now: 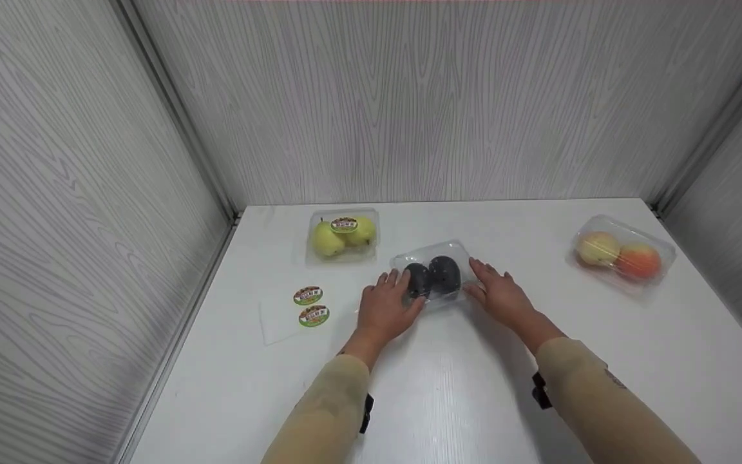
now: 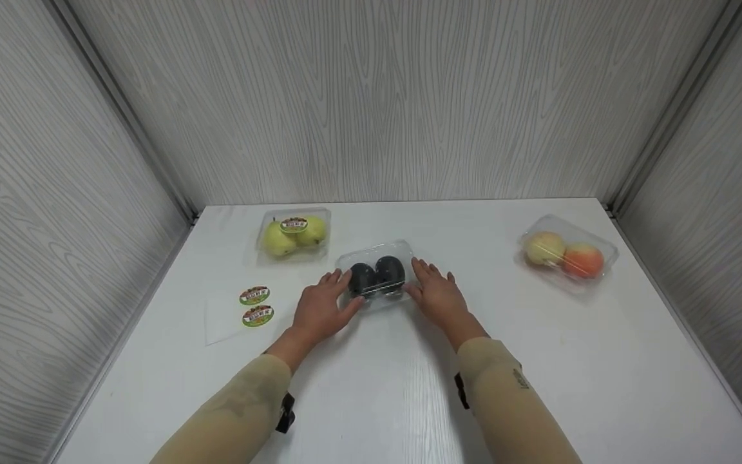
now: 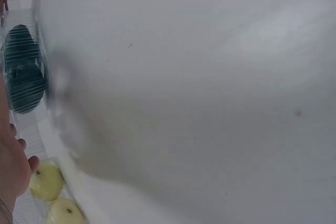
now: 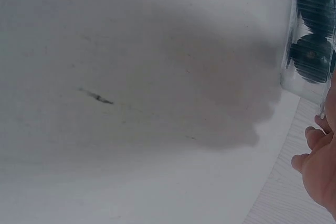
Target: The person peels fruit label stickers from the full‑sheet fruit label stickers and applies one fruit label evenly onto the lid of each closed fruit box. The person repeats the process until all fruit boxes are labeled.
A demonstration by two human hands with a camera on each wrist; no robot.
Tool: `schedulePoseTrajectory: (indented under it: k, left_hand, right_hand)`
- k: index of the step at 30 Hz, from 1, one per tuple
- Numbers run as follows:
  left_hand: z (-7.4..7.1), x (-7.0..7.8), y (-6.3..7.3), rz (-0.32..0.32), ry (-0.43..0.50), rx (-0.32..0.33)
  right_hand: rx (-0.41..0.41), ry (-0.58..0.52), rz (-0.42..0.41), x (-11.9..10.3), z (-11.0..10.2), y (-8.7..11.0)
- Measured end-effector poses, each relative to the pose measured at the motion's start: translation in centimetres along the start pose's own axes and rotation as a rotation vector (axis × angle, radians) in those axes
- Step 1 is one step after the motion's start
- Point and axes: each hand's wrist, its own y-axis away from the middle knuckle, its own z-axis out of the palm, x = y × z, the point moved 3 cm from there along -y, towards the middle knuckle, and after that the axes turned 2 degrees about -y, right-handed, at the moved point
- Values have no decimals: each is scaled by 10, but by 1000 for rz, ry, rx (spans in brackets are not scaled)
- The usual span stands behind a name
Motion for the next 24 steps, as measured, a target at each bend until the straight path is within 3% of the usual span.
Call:
schedulePoseTrajectory:
  k: [13,24]
  left_hand:
    - [5,-11,-4,47,29,-5]
    - [10,-12,-5,55,68,7]
  right_hand:
    - [60,36,84,-8,13,8]
    - [136,9,79,-9,18,14]
